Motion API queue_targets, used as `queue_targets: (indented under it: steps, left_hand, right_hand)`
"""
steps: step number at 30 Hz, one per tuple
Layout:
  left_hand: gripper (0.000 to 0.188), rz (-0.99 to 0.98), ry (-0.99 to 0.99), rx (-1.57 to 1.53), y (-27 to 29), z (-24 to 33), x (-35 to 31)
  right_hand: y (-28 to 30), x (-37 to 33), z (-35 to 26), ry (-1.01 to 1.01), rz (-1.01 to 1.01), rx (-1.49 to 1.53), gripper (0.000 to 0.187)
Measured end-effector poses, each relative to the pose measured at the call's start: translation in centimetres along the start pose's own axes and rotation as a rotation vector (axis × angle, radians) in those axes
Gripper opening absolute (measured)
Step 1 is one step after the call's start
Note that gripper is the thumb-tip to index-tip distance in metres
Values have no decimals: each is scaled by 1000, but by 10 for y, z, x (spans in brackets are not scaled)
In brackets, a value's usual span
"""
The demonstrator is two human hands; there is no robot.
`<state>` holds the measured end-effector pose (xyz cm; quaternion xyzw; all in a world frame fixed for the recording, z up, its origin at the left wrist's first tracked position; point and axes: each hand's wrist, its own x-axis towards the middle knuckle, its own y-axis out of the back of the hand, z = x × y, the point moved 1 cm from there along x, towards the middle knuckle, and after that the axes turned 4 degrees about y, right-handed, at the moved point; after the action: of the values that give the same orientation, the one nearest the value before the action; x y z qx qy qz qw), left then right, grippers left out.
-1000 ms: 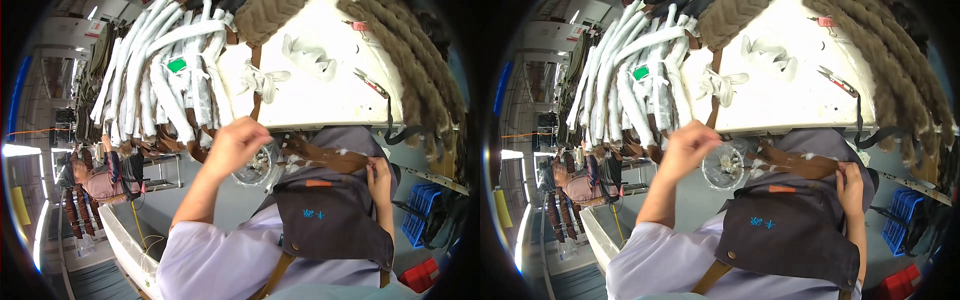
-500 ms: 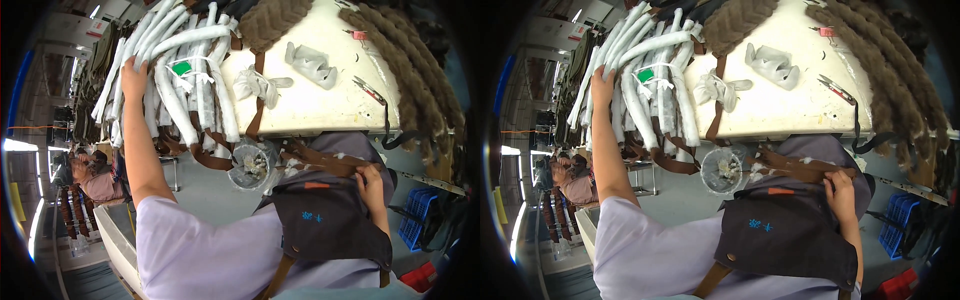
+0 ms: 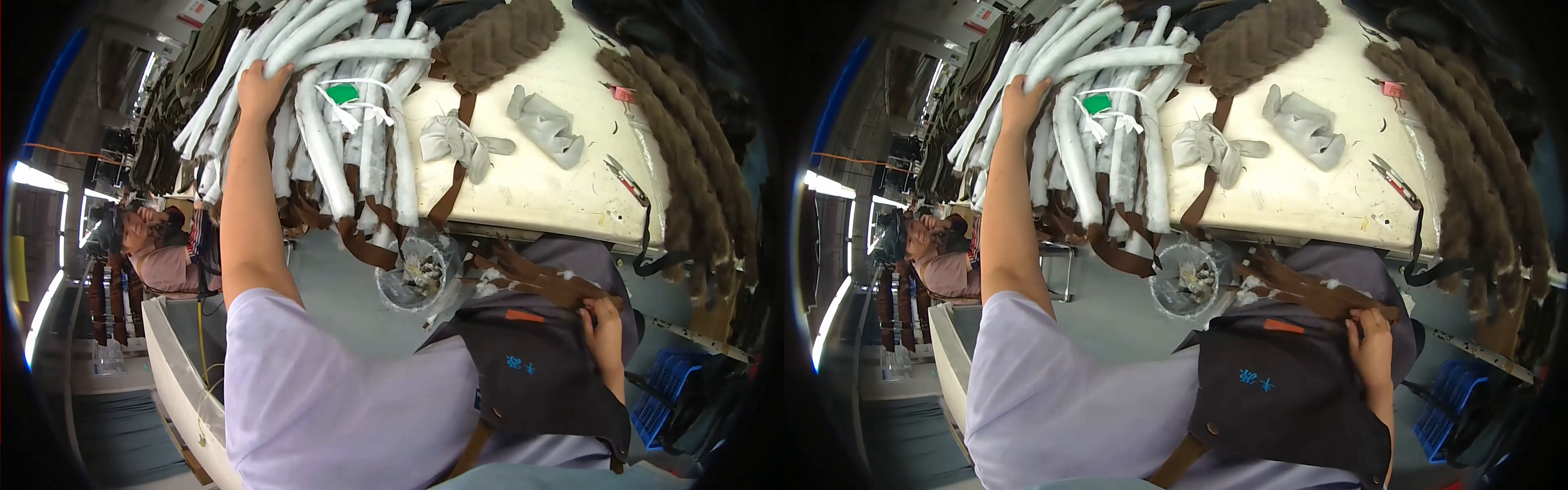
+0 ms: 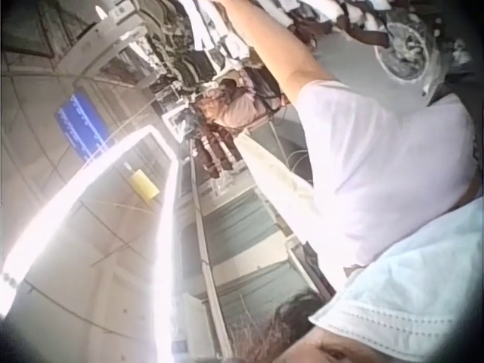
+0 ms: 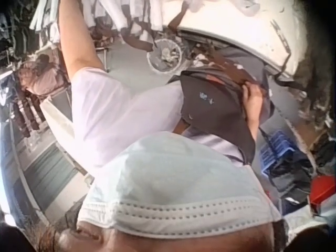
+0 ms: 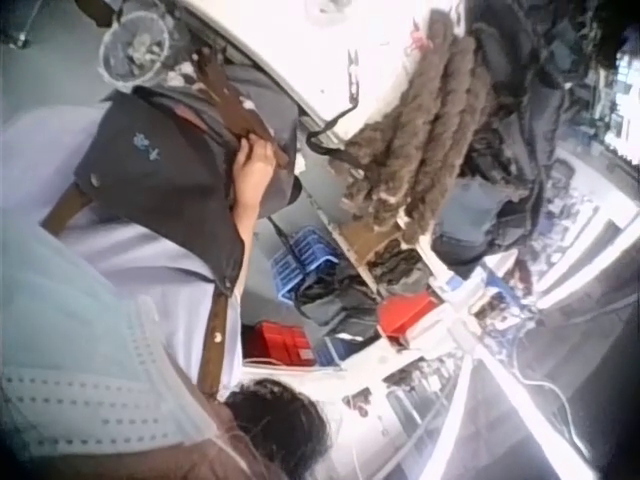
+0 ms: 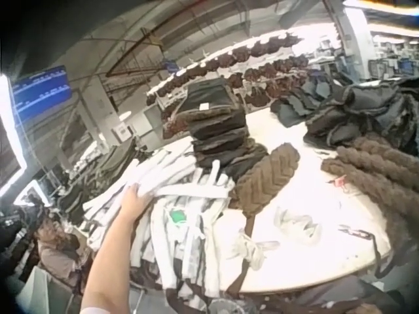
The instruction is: The worker is assembling fur collars by attaching fur trim to straps and foam tubes using small scissors for trimming.
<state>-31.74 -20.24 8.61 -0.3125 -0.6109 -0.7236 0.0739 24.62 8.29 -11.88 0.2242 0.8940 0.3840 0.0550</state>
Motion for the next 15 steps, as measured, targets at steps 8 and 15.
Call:
queue_targets:
  steps: [8, 15]
  left_hand:
    - [32, 400, -454, 121, 125, 103, -52]
    - [34, -331, -314, -1298, 161, 176, -88]
  right_hand:
    - [9, -9, -2, -17, 33, 19, 13]
    - [13, 11, -21, 61, -38, 17, 13]
